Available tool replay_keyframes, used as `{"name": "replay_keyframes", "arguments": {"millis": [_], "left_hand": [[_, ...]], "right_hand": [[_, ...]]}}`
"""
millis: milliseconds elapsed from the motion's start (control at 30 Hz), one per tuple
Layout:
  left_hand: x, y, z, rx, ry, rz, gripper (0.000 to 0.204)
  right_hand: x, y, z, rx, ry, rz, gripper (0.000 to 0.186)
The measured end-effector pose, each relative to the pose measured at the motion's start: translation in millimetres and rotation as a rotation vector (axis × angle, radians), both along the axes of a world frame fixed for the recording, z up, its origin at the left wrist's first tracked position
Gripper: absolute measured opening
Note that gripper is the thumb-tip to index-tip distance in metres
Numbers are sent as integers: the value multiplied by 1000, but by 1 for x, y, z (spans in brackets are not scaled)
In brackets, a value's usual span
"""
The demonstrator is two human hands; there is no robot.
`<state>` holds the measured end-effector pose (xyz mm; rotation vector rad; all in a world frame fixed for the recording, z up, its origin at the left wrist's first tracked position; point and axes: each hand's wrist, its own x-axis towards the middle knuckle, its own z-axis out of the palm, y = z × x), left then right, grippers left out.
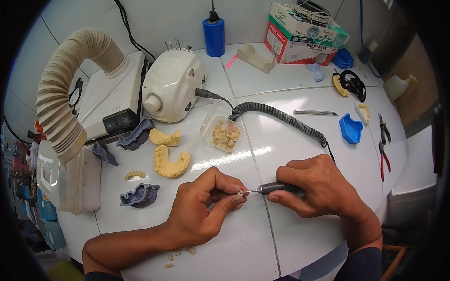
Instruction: The recorder is polishing and finishing a dental prosthesis using a rotary tool and a precision blade.
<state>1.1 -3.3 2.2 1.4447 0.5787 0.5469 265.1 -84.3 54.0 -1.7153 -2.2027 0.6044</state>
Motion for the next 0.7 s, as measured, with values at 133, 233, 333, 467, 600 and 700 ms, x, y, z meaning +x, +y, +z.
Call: {"name": "replay_keyframes", "arguments": {"millis": [133, 233, 333, 467, 600, 700], "left_hand": [[0, 1, -1, 22, 7, -7, 10], [-1, 0, -2, 27, -2, -4, 11], [-1, 1, -1, 29, 3, -32, 14], [-3, 1, -2, 35, 15, -55, 17], [-3, 1, 0, 18, 13, -57, 17], [-3, 1, 0, 15, 25, -55, 17]], "right_hand": [[0, 0, 0, 1, -7, -1, 44], [0, 1, 2, -8, 2, 9, 45], [0, 0, 0, 7, 8, 6, 45], [1, 0, -3, 29, 10, -3, 45], [0, 0, -2, 11, -5, 7, 45], [0, 0, -2, 8, -6, 12, 45]]}}
